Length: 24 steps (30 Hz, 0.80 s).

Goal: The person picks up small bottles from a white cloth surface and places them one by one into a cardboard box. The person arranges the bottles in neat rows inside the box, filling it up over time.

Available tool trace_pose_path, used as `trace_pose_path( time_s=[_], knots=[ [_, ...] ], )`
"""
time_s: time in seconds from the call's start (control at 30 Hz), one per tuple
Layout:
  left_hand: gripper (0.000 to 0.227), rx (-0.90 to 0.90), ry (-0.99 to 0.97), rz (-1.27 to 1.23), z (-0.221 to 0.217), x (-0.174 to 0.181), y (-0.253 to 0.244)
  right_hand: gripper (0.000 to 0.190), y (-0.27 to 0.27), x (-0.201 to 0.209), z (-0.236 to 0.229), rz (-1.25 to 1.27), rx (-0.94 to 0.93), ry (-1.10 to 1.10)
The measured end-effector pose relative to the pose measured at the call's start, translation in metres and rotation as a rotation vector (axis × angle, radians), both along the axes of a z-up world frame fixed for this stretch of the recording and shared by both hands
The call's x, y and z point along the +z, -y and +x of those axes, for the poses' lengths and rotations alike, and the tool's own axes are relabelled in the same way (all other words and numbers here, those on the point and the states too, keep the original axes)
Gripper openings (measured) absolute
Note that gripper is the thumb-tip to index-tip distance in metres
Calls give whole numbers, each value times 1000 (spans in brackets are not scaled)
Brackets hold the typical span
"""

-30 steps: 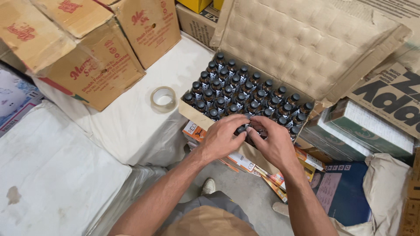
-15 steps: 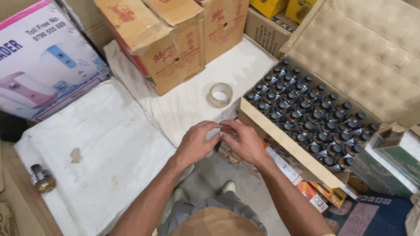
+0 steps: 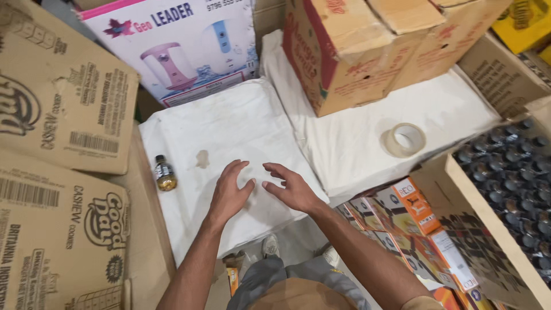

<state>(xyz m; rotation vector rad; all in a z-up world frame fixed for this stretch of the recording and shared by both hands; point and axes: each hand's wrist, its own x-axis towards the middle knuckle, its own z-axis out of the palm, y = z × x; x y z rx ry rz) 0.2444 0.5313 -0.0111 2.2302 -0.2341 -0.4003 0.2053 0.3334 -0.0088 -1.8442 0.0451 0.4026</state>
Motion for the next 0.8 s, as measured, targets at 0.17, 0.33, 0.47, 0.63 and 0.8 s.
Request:
trace_pose_path(
  time_s=[0.17, 0.33, 0.47, 0.63, 0.8],
  knots=[
    [58, 297, 41, 5, 16, -39, -76, 64, -69, -34, 45, 170, 49, -70],
    [57, 484, 94, 41, 31, -54, -124, 70, -132, -57, 82, 187, 117, -148],
    [57, 574, 102, 190, 42, -66, -143, 66, -183, -102, 109, 86, 258, -85],
    [58, 648, 29, 244, 57, -69, -146, 59, -211, -125, 132, 135, 258, -95],
    [51, 602, 31, 243, 61, -87, -139, 58, -215, -144, 139, 175, 188, -146]
  ],
)
